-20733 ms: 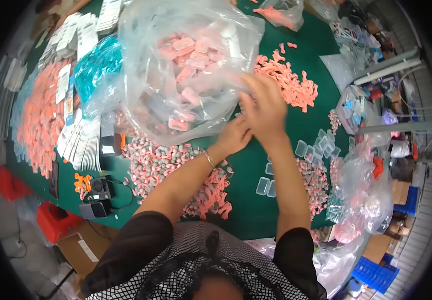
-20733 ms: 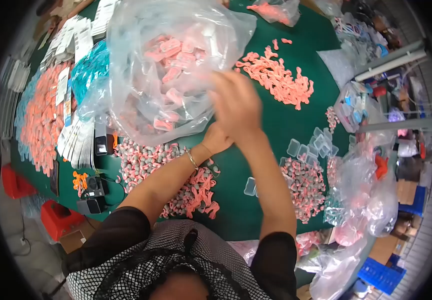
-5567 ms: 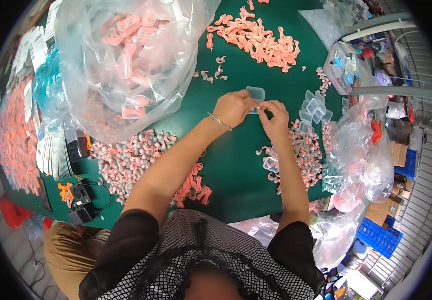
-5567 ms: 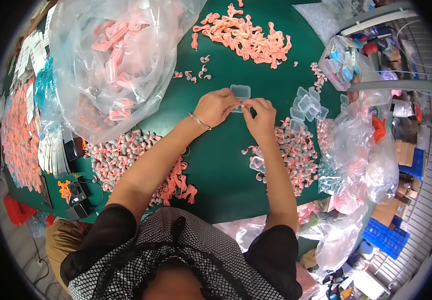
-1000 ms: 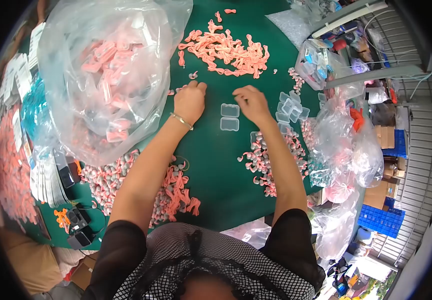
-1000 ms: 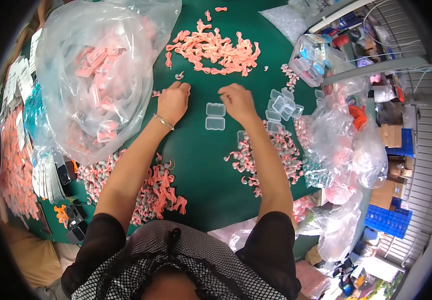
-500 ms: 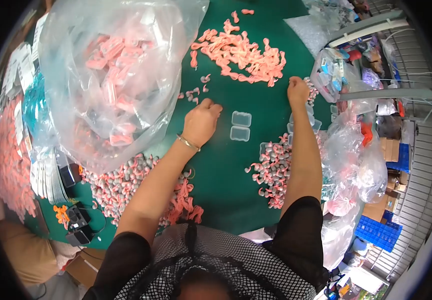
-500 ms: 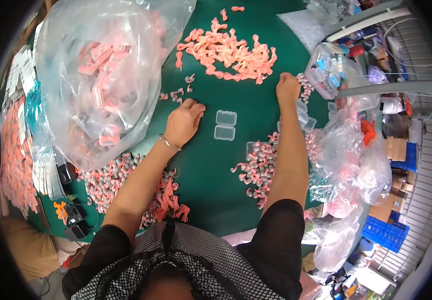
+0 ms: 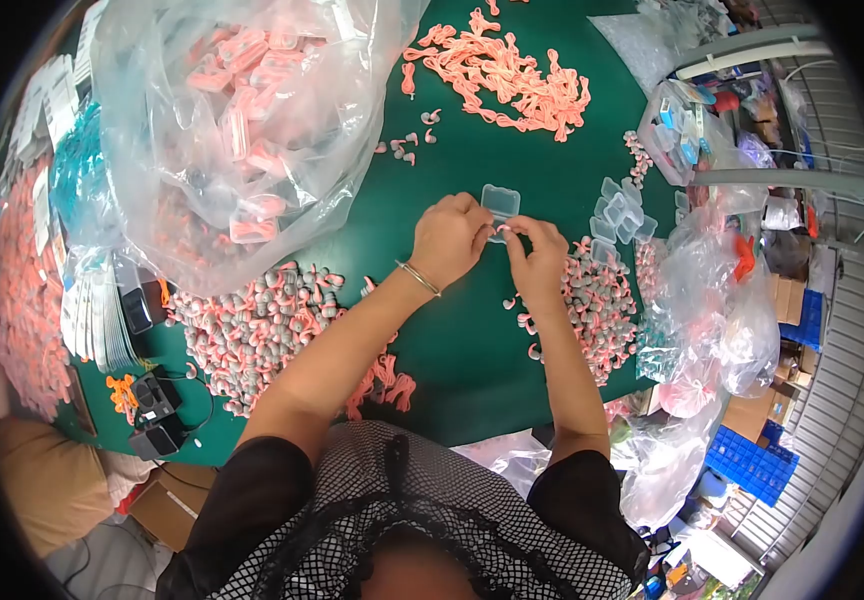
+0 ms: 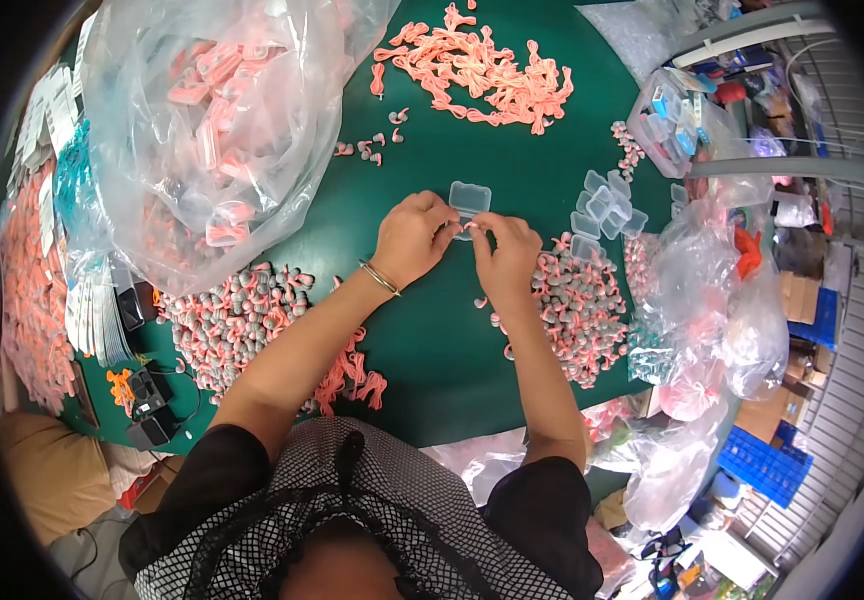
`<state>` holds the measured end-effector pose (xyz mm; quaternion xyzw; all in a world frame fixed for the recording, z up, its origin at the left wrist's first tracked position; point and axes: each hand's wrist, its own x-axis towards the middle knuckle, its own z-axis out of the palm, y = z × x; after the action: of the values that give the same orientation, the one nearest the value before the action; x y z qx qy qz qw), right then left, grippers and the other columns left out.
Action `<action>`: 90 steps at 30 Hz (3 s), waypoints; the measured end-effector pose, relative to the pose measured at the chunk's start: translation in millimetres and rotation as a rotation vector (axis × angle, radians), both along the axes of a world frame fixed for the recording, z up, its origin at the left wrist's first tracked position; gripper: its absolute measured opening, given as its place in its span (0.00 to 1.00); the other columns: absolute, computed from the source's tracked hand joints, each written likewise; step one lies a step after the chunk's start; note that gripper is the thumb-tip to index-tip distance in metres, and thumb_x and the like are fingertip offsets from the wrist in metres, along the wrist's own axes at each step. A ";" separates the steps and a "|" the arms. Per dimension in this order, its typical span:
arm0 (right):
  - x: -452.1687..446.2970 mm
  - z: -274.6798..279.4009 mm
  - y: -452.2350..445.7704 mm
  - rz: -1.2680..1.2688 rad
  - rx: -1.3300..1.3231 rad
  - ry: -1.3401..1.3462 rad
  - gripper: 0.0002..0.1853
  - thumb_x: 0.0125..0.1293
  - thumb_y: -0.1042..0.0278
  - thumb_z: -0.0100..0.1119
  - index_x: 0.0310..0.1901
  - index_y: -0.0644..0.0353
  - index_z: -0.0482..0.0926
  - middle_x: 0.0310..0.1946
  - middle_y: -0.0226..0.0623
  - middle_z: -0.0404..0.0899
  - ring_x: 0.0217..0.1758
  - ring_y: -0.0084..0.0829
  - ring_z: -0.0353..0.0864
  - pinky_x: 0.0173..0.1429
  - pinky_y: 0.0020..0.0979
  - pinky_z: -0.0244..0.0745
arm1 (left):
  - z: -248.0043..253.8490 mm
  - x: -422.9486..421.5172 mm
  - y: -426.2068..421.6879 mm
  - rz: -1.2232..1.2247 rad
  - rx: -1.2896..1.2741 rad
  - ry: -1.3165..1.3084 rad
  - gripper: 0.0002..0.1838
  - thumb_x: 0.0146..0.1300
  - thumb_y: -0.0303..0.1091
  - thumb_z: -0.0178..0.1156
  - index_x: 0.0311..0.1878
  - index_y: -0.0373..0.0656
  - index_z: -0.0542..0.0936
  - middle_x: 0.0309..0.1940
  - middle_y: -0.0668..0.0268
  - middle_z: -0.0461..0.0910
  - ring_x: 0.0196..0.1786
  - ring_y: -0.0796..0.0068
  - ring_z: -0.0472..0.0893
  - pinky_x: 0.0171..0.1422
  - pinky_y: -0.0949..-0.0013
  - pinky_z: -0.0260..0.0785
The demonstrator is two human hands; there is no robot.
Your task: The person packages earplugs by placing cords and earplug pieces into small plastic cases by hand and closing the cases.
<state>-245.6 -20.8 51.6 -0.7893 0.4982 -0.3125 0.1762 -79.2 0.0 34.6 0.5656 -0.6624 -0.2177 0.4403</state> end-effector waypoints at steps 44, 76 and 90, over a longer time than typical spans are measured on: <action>-10.1 11.7 -53.8 0.315 -0.077 0.131 0.11 0.58 0.74 0.63 0.44 0.55 0.82 0.41 0.35 0.80 0.47 0.41 0.78 0.50 0.40 0.71 | -4.9 8.8 3.1 -0.074 -0.018 -0.089 0.24 0.47 0.34 0.72 0.49 0.44 0.78 0.36 0.64 0.77 0.41 0.59 0.78 0.47 0.58 0.71; -44.4 55.9 -20.3 0.061 0.061 -0.047 0.12 0.58 0.73 0.64 0.45 0.58 0.82 0.40 0.38 0.82 0.43 0.39 0.81 0.48 0.36 0.76 | 102.2 73.5 34.2 0.022 -0.229 0.007 0.08 0.62 0.33 0.66 0.39 0.39 0.82 0.27 0.61 0.78 0.27 0.66 0.77 0.33 0.66 0.70; -102.5 44.6 -43.9 -0.114 -0.084 0.528 0.08 0.57 0.66 0.65 0.39 0.50 0.83 0.38 0.30 0.82 0.48 0.40 0.78 0.52 0.45 0.66 | 131.9 178.8 4.1 0.507 -0.256 -0.279 0.09 0.61 0.29 0.63 0.45 0.43 0.83 0.34 0.58 0.82 0.32 0.60 0.81 0.38 0.61 0.73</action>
<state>-348.1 -64.8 96.2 -0.8208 0.5571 -0.1256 -0.0105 99.7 4.1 166.5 0.6772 -0.5763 0.0638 0.4529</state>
